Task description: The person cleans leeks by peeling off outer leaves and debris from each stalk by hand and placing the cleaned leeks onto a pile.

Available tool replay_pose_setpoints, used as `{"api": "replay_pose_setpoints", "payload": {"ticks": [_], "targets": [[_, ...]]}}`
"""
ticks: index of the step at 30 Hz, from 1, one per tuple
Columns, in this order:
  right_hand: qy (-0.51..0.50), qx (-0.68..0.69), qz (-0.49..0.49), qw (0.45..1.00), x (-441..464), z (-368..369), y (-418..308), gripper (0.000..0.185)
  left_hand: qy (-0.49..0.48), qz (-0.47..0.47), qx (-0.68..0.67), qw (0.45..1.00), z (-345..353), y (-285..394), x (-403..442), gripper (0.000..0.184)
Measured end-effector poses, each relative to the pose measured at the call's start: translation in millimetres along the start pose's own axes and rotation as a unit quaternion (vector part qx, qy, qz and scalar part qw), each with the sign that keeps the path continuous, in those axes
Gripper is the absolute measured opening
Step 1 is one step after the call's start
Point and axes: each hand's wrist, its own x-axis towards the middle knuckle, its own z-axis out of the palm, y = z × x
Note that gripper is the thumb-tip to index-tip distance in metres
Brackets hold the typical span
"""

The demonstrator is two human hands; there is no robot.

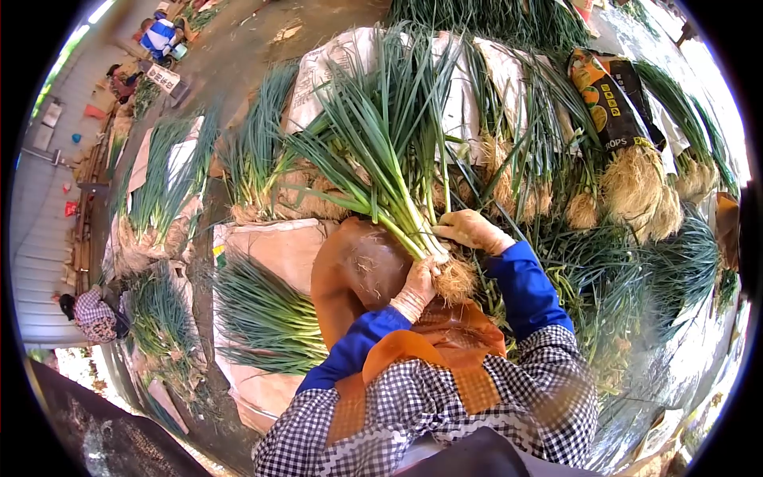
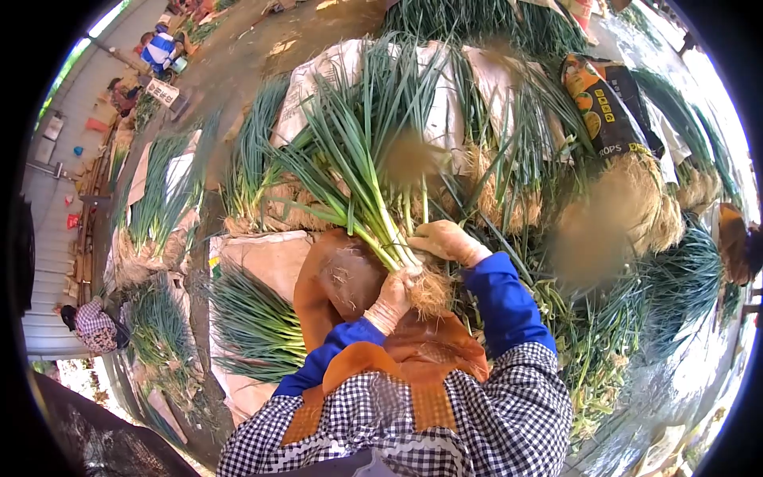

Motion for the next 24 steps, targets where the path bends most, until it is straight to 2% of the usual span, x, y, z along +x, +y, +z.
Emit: {"api": "replay_pose_setpoints", "payload": {"ticks": [1, 2, 4, 6, 8, 10, 11, 12, 13, 14, 15, 16, 17, 18, 19, 20, 22, 23, 24], "targets": [[0.033, 0.119, -0.002, 0.992, -10, 0, 3, 0.034, -0.007, -0.003, -0.031, 0.999, 2, 2, -2, 0.019], [0.088, 0.142, -0.026, 0.986, -23, -2, -4, 0.03, -0.013, -0.008, -0.062, 0.998, 2, 2, -5, 0.018], [0.024, 0.318, 0.089, 0.943, -61, -19, -16, 0.028, -0.072, -0.019, -0.109, 0.991, -24, -12, 17, 0.028], [0.128, 0.489, 0.015, 0.863, -112, -20, 19, 0.025, -0.06, -0.031, -0.119, 0.991, -15, -6, 8, 0.031], [0.294, 0.596, 0.039, 0.746, -160, -23, 53, 0.028, -0.083, -0.012, -0.119, 0.989, -29, -16, 18, 0.031], [0.241, 0.556, 0.049, 0.794, -193, -17, 135, 0.025, -0.114, 0.007, -0.112, 0.987, -32, -16, 23, 0.031], [0.15, 0.154, 0.225, 0.95, -195, 5, 168, 0.023, -0.117, 0.019, -0.096, 0.988, -29, -15, 21, 0.03], [0.022, -0.285, 0.351, 0.892, -186, 6, 157, 0.026, -0.119, 0.033, -0.082, 0.989, -23, -14, 18, 0.03], [-0.013, -0.241, 0.425, 0.873, -169, 2, 150, 0.033, -0.121, 0.036, -0.083, 0.988, -17, -13, 18, 0.03], [0.158, 0.041, 0.393, 0.905, -139, -1, 106, 0.034, -0.134, 0.042, -0.086, 0.986, -9, -12, 16, 0.03], [0.197, 0.185, 0.329, 0.905, -111, -14, 42, 0.035, -0.141, 0.046, -0.09, 0.985, -7, -15, 11, 0.031], [0.234, 0.13, 0.129, 0.955, -86, 4, 40, 0.033, -0.107, 0.072, 0.02, 0.991, -19, -17, 17, 0.03], [0.151, 0.17, 0.107, 0.968, -67, -8, 0, 0.042, -0.065, 0.058, 0.03, 0.996, -11, -12, 13, 0.023], [0.054, 0.067, 0.126, 0.988, -45, -20, -30, 0.052, -0.022, 0.044, 0.04, 0.998, -2, -9, 9, 0.018], [0.041, -0.036, 0.074, 0.996, -25, -14, -41, 0.057, -0.019, 0.044, 0.054, 0.997, -15, -22, 20, 0.016], [0.033, -0.086, 0.031, 0.995, -12, -8, -48, 0.052, -0.008, 0.052, 0.031, 0.998, -3, -14, 9, 0.016], [-0.023, -0.179, 0.047, 0.982, 9, 8, -39, 0.045, 0.023, 0.047, -0.001, 0.999, -1, -14, 7, 0.018], [-0.009, -0.197, -0.021, 0.98, 11, 17, -24, 0.036, 0.022, 0.047, -0.002, 0.999, -4, -15, 9, 0.018], [-0.01, -0.198, -0.019, 0.98, -2, 4, -27, 0.036, 0.002, 0.046, -0.009, 0.999, -9, -17, 12, 0.019]]}}
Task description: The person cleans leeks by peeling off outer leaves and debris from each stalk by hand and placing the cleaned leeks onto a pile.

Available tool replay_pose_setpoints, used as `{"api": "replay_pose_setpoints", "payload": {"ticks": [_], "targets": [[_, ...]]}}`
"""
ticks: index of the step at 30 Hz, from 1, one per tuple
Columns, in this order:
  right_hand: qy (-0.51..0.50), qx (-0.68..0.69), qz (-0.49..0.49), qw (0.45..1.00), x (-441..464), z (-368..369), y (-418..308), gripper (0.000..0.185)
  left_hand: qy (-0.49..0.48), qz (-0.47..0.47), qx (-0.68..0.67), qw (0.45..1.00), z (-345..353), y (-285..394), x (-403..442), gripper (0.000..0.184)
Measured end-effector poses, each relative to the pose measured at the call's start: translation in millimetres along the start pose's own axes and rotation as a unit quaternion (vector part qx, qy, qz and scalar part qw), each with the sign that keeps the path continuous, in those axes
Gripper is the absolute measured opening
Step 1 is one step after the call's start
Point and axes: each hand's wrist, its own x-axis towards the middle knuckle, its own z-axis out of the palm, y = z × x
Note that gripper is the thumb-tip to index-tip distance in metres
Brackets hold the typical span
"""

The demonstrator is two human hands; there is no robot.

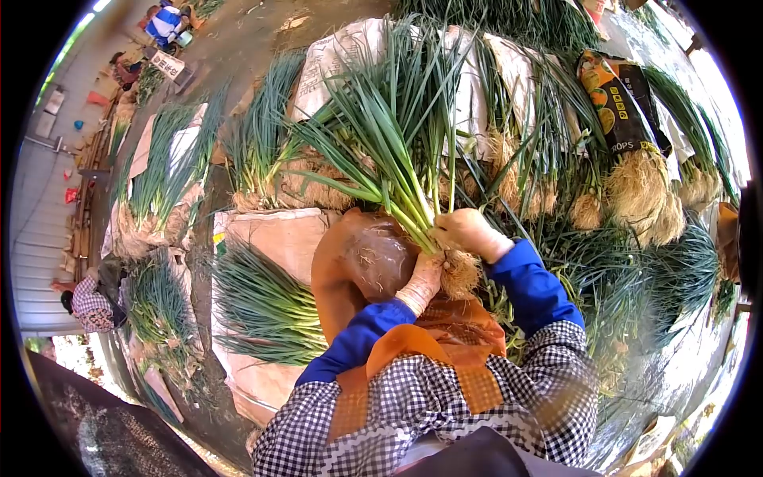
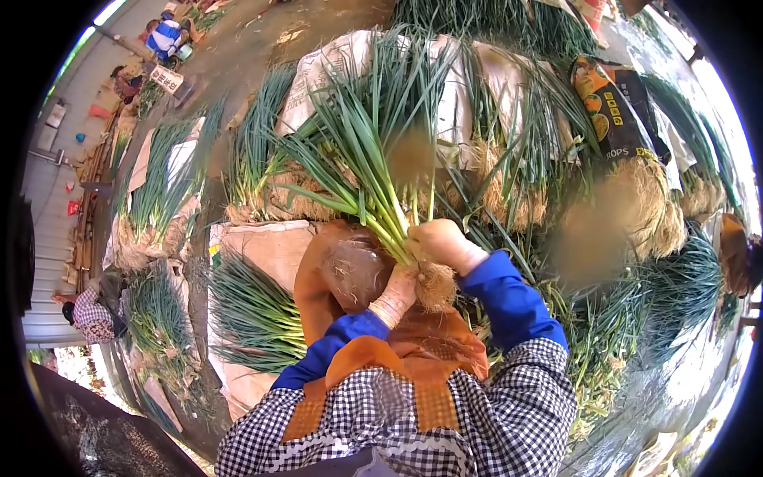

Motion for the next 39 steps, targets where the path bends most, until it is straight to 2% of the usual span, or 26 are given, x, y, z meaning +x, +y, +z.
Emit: {"api": "replay_pose_setpoints", "payload": {"ticks": [2, 3, 5, 6, 7, 8, 9, 12, 13, 14, 16, 18, 20, 24, 25, 26, 27, 28, 30, 31, 32, 34, 35, 36, 38, 39], "targets": [[-0.068, 0.34, 0.023, 0.938, -43, -28, 6, 0.031, -0.018, -0.006, -0.009, 1.0, -11, -6, 2, 0.02], [-0.058, 0.46, 0.021, 0.886, -71, -36, 27, 0.028, -0.083, 0.117, 0.155, 0.978, -17, -7, 2, 0.02], [0.156, 0.575, 0.116, 0.795, -131, -32, 65, 0.026, -0.014, -0.047, 0.041, 0.998, -6, 5, -1, 0.021], [0.283, 0.595, 0.164, 0.734, -159, -23, 87, 0.026, -0.015, -0.05, 0.041, 0.998, 0, 8, -6, 0.021], [0.354, 0.715, 0.089, 0.597, -185, 14, 129, 0.024, -0.019, -0.037, 0.028, 0.999, 4, 11, -9, 0.022], [0.351, 0.589, 0.25, 0.684, -193, 12, 137, 0.023, -0.024, -0.023, 0.015, 0.999, 4, 11, -8, 0.022], [0.356, 0.586, 0.25, 0.683, -195, 19, 141, 0.023, -0.034, -0.042, 0.003, 0.999, 4, 12, -7, 0.026], [0.101, 0.415, 0.457, 0.78, -153, 34, 99, 0.04, -0.039, -0.046, 0.001, 0.998, 12, 16, -9, 0.029], [0.143, 0.477, 0.377, 0.781, -124, 27, 69, 0.045, -0.053, -0.06, -0.025, 0.996, 4, 11, -7, 0.029], [0.114, 0.539, 0.301, 0.779, -95, 33, 66, 0.045, -0.069, -0.075, -0.046, 0.994, -3, 9, -4, 0.029], [0.1, 0.653, 0.175, 0.731, -44, 39, 48, 0.044, -0.084, -0.056, -0.037, 0.994, 5, 15, -13, 0.03], [0.084, 0.584, 0.132, 0.796, -1, 62, 46, 0.04, -0.073, -0.098, -0.045, 0.991, 0, 17, -17, 0.03], [0.209, 0.214, 0.16, 0.941, -7, 32, 11, 0.032, -0.133, -0.088, -0.079, 0.984, -13, 24, -15, 0.031], [0.225, 0.067, -0.012, 0.972, -16, 23, -13, 0.029, -0.14, -0.072, -0.15, 0.976, -4, 31, -27, 0.033], [0.124, 0.254, 0.104, 0.954, -23, 15, -9, 0.027, -0.135, -0.057, -0.145, 0.979, -7, 29, -26, 0.033], [0.018, 0.425, 0.211, 0.88, -29, -19, -18, 0.026, -0.132, -0.04, -0.138, 0.981, -8, 27, -22, 0.034], [0.144, 0.539, 0.19, 0.808, -20, 0, 1, 0.028, -0.121, -0.03, -0.157, 0.98, -4, 27, -20, 0.036], [0.162, 0.469, 0.256, 0.83, -4, 12, 26, 0.032, -0.121, -0.03, -0.156, 0.98, -2, 29, -22, 0.036], [0.137, 0.407, 0.262, 0.864, 23, 27, 43, 0.038, -0.133, -0.074, -0.147, 0.977, 12, 40, -30, 0.036], [0.144, 0.25, 0.183, 0.94, 40, 46, 52, 0.047, -0.166, -0.094, -0.167, 0.967, 11, 40, -27, 0.037], [0.08, 0.178, 0.213, 0.957, 45, 24, 34, 0.05, -0.165, -0.093, -0.165, 0.968, 1, 34, -18, 0.037], [0.085, 0.135, 0.201, 0.966, 67, 41, 41, 0.052, -0.145, -0.047, -0.111, 0.982, -20, 19, -3, 0.035], [0.131, 0.086, 0.092, 0.983, 90, 88, 72, 0.05, -0.139, -0.062, -0.118, 0.981, -18, 20, -5, 0.034], [0.113, 0.201, 0.144, 0.962, 83, 75, 65, 0.048, -0.139, -0.059, -0.119, 0.981, -11, 25, -9, 0.034], [0.127, 0.211, 0.112, 0.963, 78, 79, 67, 0.042, -0.168, -0.058, -0.094, 0.98, 3, 35, -20, 0.036], [0.142, 0.166, 0.049, 0.975, 71, 79, 64, 0.036, -0.162, -0.064, -0.084, 0.981, 6, 36, -23, 0.037]]}}
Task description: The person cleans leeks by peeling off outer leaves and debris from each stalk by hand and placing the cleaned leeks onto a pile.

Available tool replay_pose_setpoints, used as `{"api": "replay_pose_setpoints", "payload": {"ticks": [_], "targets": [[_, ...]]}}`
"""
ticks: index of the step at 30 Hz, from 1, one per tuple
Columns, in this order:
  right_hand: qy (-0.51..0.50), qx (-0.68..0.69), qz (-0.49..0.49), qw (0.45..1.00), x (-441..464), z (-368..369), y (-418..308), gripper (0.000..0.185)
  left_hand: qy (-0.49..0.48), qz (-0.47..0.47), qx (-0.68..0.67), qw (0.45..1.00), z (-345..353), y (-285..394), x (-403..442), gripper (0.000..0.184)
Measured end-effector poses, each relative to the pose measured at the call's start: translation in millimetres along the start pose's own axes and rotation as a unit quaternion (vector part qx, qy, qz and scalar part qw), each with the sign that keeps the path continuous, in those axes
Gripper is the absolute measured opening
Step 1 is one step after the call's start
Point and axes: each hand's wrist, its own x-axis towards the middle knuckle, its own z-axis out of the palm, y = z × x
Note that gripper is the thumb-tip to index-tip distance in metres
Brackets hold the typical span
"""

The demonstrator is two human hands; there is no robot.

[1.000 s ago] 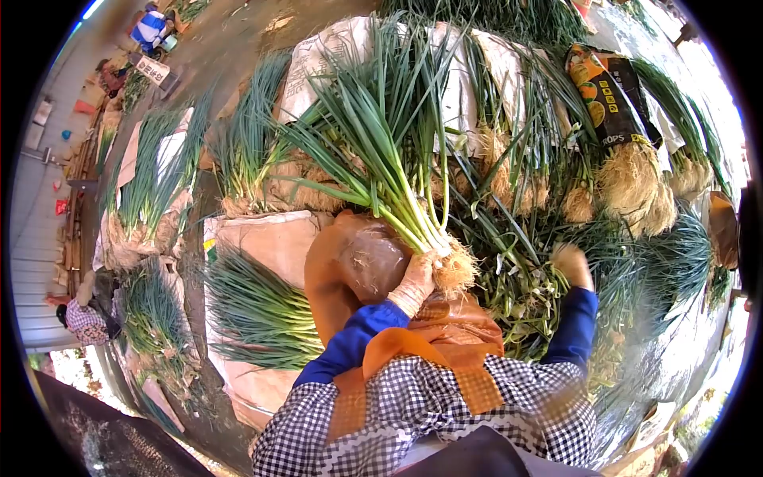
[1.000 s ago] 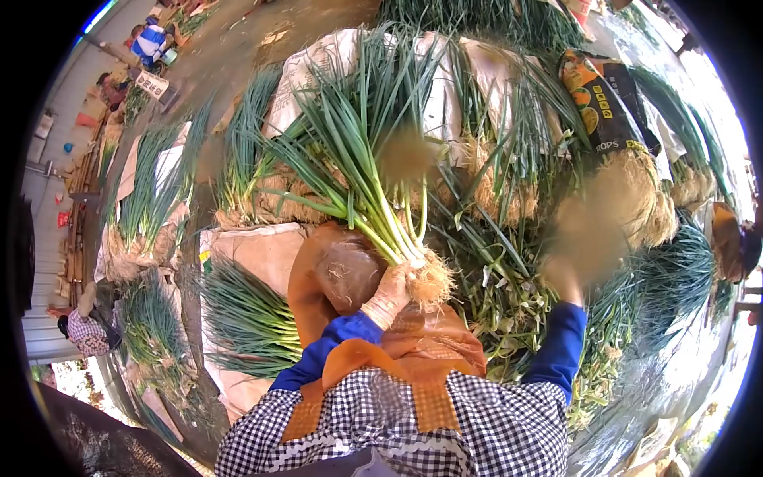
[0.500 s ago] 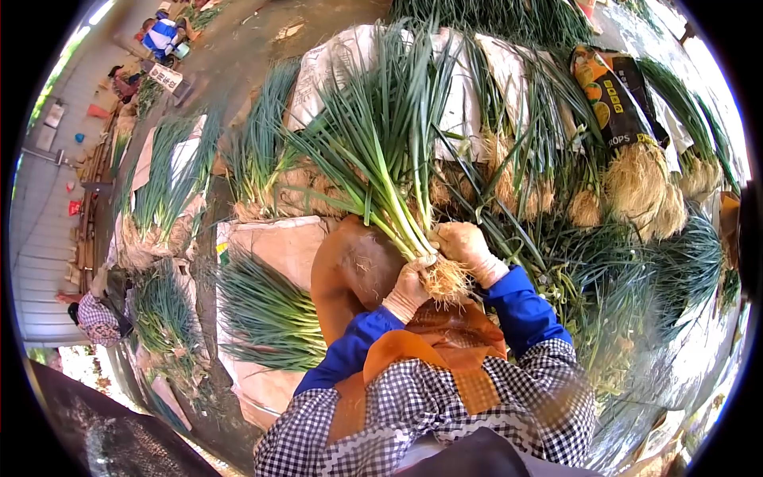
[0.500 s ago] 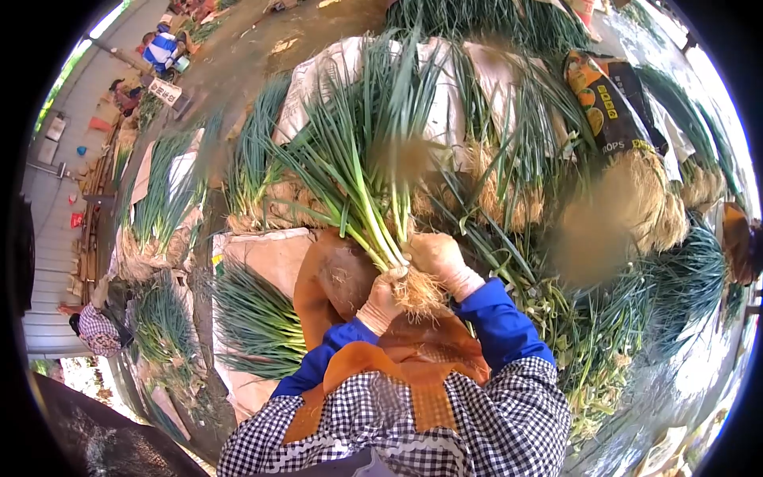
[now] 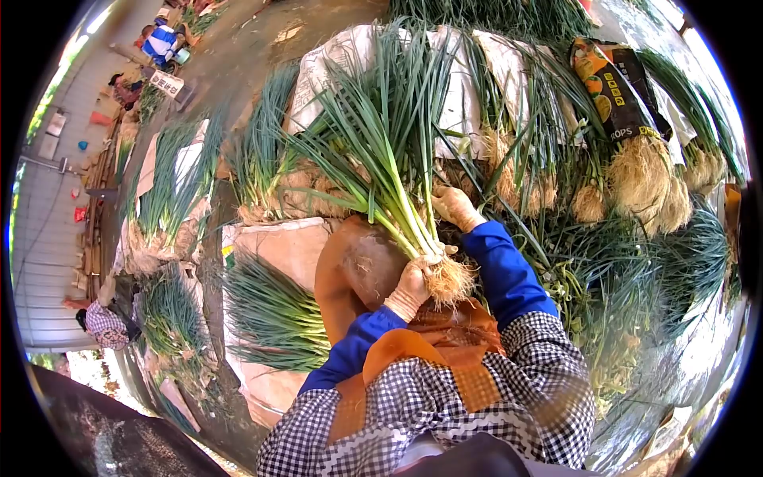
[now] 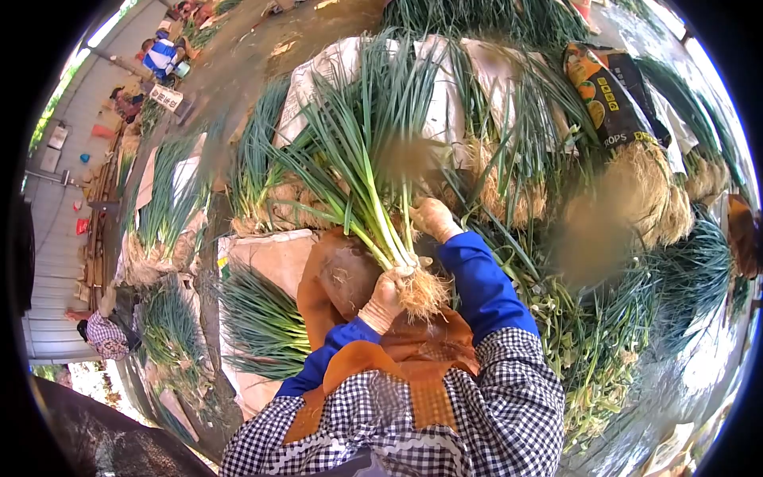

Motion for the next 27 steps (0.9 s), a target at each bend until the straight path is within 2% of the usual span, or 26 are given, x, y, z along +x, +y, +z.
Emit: {"api": "replay_pose_setpoints", "payload": {"ticks": [1, 3, 4, 5, 6, 7, 8, 9, 10, 11, 12, 13, 14, 15, 16, 17, 18, 19, 20, 22, 23, 24, 26, 27], "targets": [[0.042, -0.146, -0.109, 0.982, 6, 22, 21, 0.03, 0.001, -0.005, 0.0, 1.0, 4, 0, -1, 0.037], [0.093, 0.011, 0.1, 0.991, -18, -11, -22, 0.025, 0.02, 0.018, -0.007, 1.0, 8, 0, -1, 0.037], [0.12, 0.07, 0.116, 0.984, -27, -15, -28, 0.026, 0.02, 0.016, -0.007, 1.0, 5, -1, -1, 0.037], [0.107, 0.235, 0.163, 0.952, -41, -25, -38, 0.03, 0.023, 0.027, -0.02, 0.999, 0, -2, 0, 0.035], [0.021, 0.473, 0.201, 0.857, -64, -54, -60, 0.03, 0.026, 0.038, -0.032, 0.998, -7, -2, 2, 0.034], [0.034, 0.548, 0.184, 0.815, -88, -67, -63, 0.026, 0.029, 0.049, -0.045, 0.997, -14, -3, 5, 0.033], [0.115, 0.509, 0.127, 0.843, -109, -67, -51, 0.026, -0.043, 0.046, -0.076, 0.995, -23, -1, 8, 0.034], [0.092, 0.541, 0.145, 0.823, -134, -92, -53, 0.024, -0.04, 0.046, -0.08, 0.995, -19, 0, 8, 0.034], [0.145, 0.578, 0.117, 0.795, -154, -92, -30, 0.022, -0.02, 0.03, -0.109, 0.993, -11, 2, 5, 0.034], [0.239, 0.539, 0.111, 0.8, -177, -105, -17, 0.021, -0.002, 0.012, -0.134, 0.991, -7, 4, 4, 0.035], [0.243, 0.573, 0.087, 0.778, -197, -119, 8, 0.02, -0.006, 0.005, -0.138, 0.99, -7, 6, 3, 0.036], [0.197, 0.496, 0.239, 0.811, -218, -133, 41, 0.02, -0.04, 0.007, -0.154, 0.987, -12, 4, 5, 0.035], [0.097, 0.172, 0.272, 0.942, -233, -126, 80, 0.022, -0.055, -0.003, -0.157, 0.986, -10, 5, 4, 0.033], [-0.018, -0.175, 0.268, 0.947, -239, -116, 108, 0.024, -0.072, -0.01, -0.16, 0.985, -4, 8, 3, 0.032], [-0.037, -0.19, 0.312, 0.93, -228, -116, 99, 0.027, -0.07, -0.008, -0.15, 0.986, 0, 9, 1, 0.029], [-0.055, -0.203, 0.354, 0.911, -207, -113, 73, 0.032, -0.028, 0.025, -0.158, 0.987, 15, 10, -5, 0.039], [-0.005, 0.024, 0.352, 0.936, -182, -112, 31, 0.035, -0.029, 0.064, -0.142, 0.987, 10, 8, 0, 0.037], [0.04, 0.251, 0.333, 0.908, -160, -106, -10, 0.04, -0.024, 0.102, -0.126, 0.986, 3, 5, 0, 0.035], [-0.026, 0.328, 0.292, 0.898, -136, -82, -13, 0.043, -0.021, 0.103, -0.123, 0.987, 0, 6, -2, 0.035], [-0.09, 0.524, 0.192, 0.825, -93, -42, -31, 0.04, -0.1, 0.051, -0.22, 0.969, -1, 11, -5, 0.031], [-0.112, 0.599, 0.153, 0.778, -76, -23, -37, 0.039, -0.099, 0.054, -0.216, 0.97, 3, 15, -9, 0.031], [-0.115, 0.602, 0.149, 0.776, -68, -19, -63, 0.039, -0.096, 0.037, -0.212, 0.972, 12, 20, -16, 0.03], [-0.063, 0.819, 0.154, 0.549, -59, -21, -104, 0.028, -0.093, 0.031, -0.225, 0.969, 8, 26, -23, 0.03], [-0.083, 0.721, 0.097, 0.681, -60, -31, -94, 0.021, -0.16, 0.027, -0.263, 0.951, 8, 34, -22, 0.036]]}}
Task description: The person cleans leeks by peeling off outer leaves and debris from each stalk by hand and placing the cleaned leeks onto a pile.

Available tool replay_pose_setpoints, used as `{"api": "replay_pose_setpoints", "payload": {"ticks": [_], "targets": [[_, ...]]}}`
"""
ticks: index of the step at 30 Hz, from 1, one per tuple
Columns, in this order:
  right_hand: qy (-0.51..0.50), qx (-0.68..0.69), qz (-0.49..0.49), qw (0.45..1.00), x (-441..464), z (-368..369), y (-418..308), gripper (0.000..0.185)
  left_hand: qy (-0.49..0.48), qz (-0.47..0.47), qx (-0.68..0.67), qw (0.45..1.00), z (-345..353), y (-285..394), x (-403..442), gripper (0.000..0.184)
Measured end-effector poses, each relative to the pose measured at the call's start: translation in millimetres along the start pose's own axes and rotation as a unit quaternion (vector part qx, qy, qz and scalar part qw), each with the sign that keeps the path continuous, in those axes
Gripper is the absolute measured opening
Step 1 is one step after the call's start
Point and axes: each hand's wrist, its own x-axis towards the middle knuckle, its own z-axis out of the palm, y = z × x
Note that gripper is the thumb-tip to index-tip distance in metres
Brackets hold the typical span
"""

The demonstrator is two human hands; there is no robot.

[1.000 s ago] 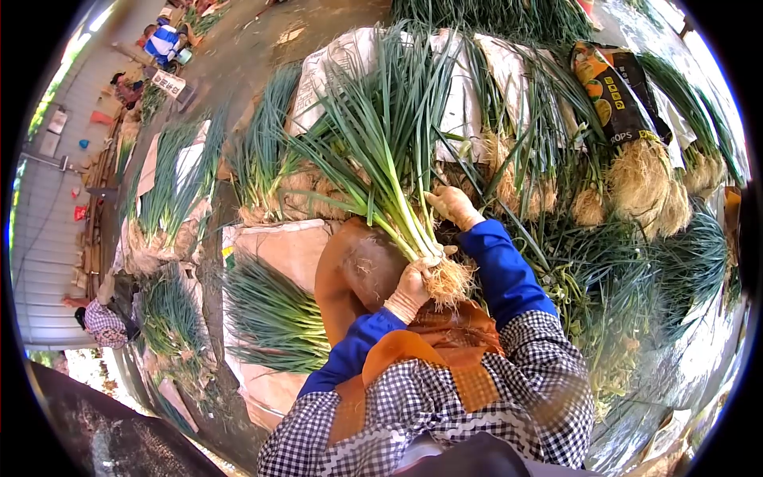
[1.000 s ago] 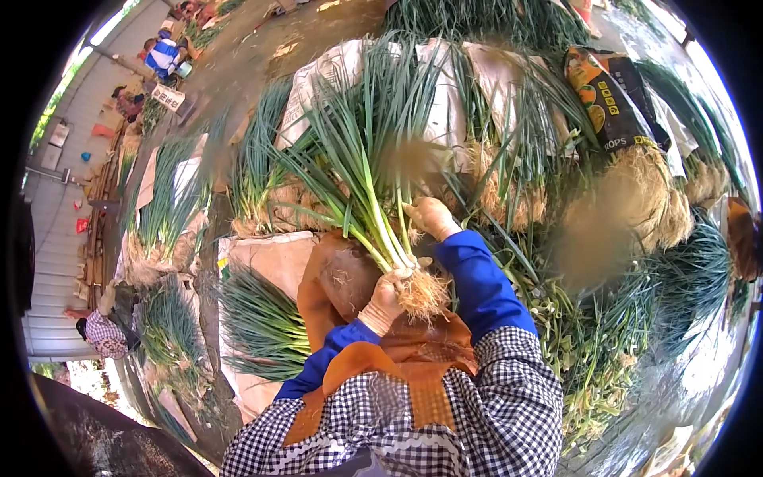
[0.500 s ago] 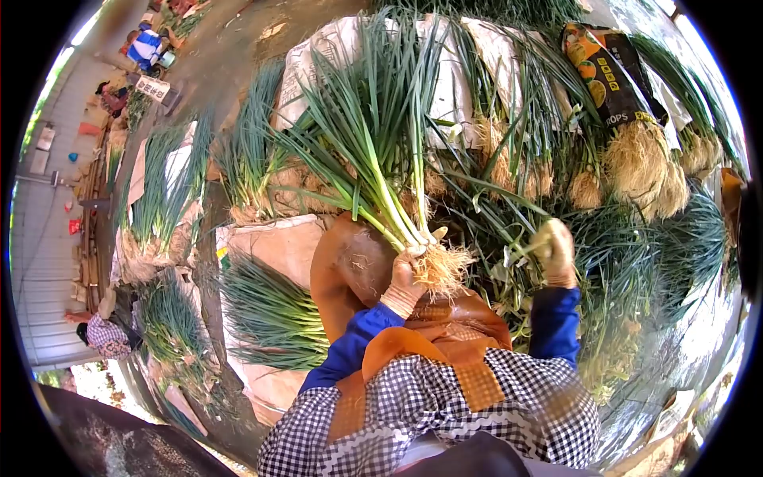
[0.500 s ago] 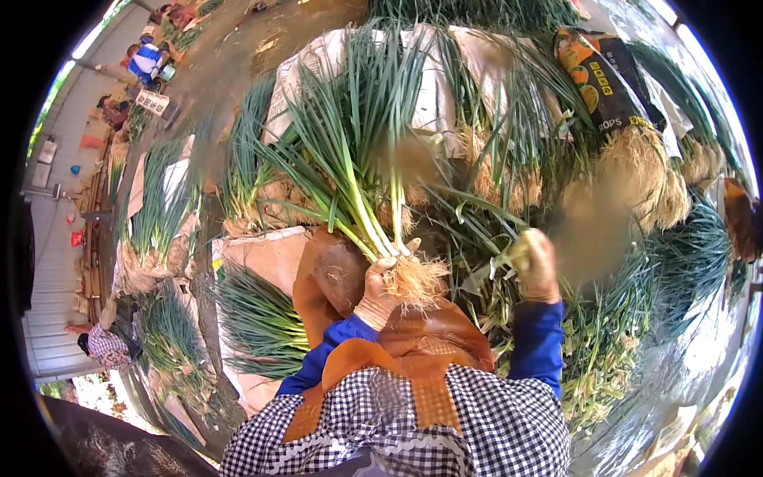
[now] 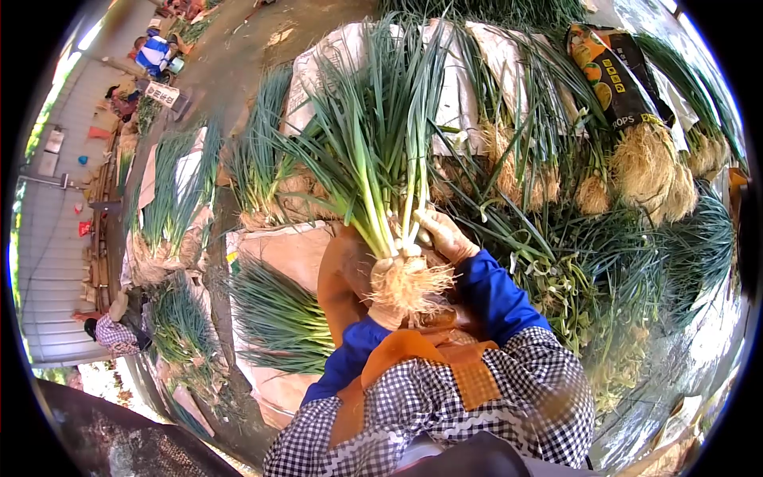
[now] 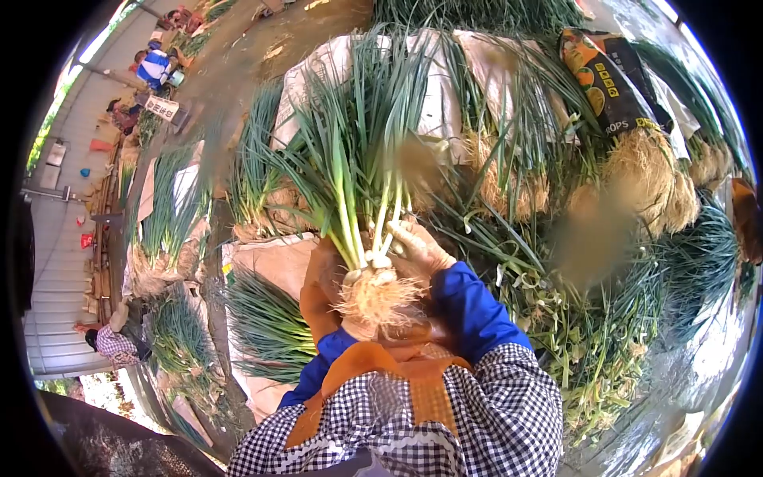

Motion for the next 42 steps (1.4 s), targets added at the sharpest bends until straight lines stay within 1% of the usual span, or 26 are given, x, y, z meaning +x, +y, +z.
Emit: {"api": "replay_pose_setpoints", "payload": {"ticks": [2, 4, 7, 12, 13, 14, 15, 16, 17, 18, 19, 21, 24, 25, 27, 28, 30, 31, 32, 33, 34, 35, 37, 38, 40, 42], "targets": [[0.014, -0.035, -0.014, 0.999, -2, -6, 1, 0.017, 0.046, -0.017, -0.011, 0.999, 8, 13, -3, 0.046], [0.119, -0.144, -0.035, 0.982, 7, -19, 12, 0.024, 0.193, 0.01, 0.134, 0.972, 17, 19, -8, 0.05], [0.14, -0.156, -0.113, 0.971, 5, -26, 1, 0.027, 0.139, -0.052, 0.082, 0.986, -14, 31, -6, 0.046], [0.083, -0.08, 0.004, 0.993, 12, -44, 27, 0.026, 0.105, -0.01, 0.046, 0.993, -22, 22, -8, 0.042], [0.064, -0.03, 0.067, 0.995, 15, -38, 31, 0.025, 0.133, -0.021, 0.091, 0.987, -27, 23, -11, 0.042], [0.053, -0.068, 0.017, 0.996, 19, -36, 37, 0.025, 0.163, -0.03, 0.134, 0.977, -29, 24, -14, 0.043], [0.046, -0.106, -0.034, 0.993, 23, -34, 43, 0.024, 0.177, -0.056, 0.048, 0.981, -2, 11, -5, 0.041], [0.052, -0.156, -0.001, 0.986, 15, -27, 25, 0.023, 0.258, -0.082, 0.098, 0.958, 24, 6, -1, 0.038], [0.048, -0.038, 0.021, 0.998, 13, -13, 13, 0.021, 0.283, -0.061, 0.164, 0.943, 21, 7, -3, 0.038], [0.073, -0.112, -0.004, 0.991, 15, -13, 11, 0.019, 0.302, -0.039, 0.229, 0.925, 15, 9, -1, 0.037], [0.092, -0.107, -0.029, 0.99, 13, -9, 9, 0.017, 0.301, -0.037, 0.228, 0.925, 7, 9, 0, 0.037], [0.084, -0.03, -0.103, 0.991, 15, -13, 20, 0.012, 0.153, -0.012, 0.102, 0.983, -9, 9, 2, 0.034], [0.11, -0.018, -0.046, 0.993, -6, -4, 32, 0.008, 0.036, 0.021, -0.007, 0.999, -9, 3, 3, 0.031], [0.032, -0.046, -0.11, 0.992, -19, -6, 29, 0.006, 0.035, 0.023, -0.007, 0.999, -9, 7, 2, 0.031], [0.051, -0.265, -0.095, 0.958, -69, 10, -14, 0.023, 0.179, 0.151, 0.05, 0.971, -12, 17, -1, 0.027], [0.067, -0.32, -0.115, 0.938, -85, -7, -24, 0.024, 0.2, 0.156, 0.07, 0.965, -10, 21, -3, 0.027], [0.123, -0.251, -0.029, 0.96, -104, -36, -58, 0.028, 0.14, 0.098, 0.054, 0.984, -10, 27, -6, 0.027], [0.171, -0.467, 0.008, 0.868, -91, -69, -44, 0.026, 0.118, 0.078, 0.047, 0.989, -12, 28, -6, 0.027], [0.209, -0.657, 0.044, 0.723, -76, -96, -31, 0.027, 0.102, 0.071, 0.046, 0.991, -12, 27, -6, 0.027], [0.145, -0.786, 0.06, 0.598, -64, -76, -38, 0.031, 0.088, 0.062, 0.044, 0.993, -12, 26, -6, 0.027], [0.145, -0.6, -0.055, 0.785, -56, -64, -24, 0.039, 0.078, 0.058, 0.049, 0.994, -13, 25, -4, 0.027], [0.044, -0.351, 0.015, 0.935, -43, -46, -17, 0.042, 0.072, 0.058, 0.053, 0.994, -13, 24, -5, 0.027], [-0.06, -0.322, 0.009, 0.945, -22, -19, 4, 0.042, 0.076, 0.062, 0.068, 0.993, -14, 26, -5, 0.027], [-0.095, -0.33, 0.098, 0.934, -12, -5, 3, 0.039, 0.089, 0.06, 0.085, 0.99, -12, 28, -6, 0.029], [-0.084, -0.092, 0.087, 0.988, -13, 20, 5, 0.036, 0.136, 0.051, 0.133, 0.98, -7, 32, -10, 0.035], [-0.091, -0.247, 0.005, 0.965, -19, 20, 8, 0.036, 0.096, 0.038, 0.058, 0.993, -5, 34, -17, 0.036]]}}
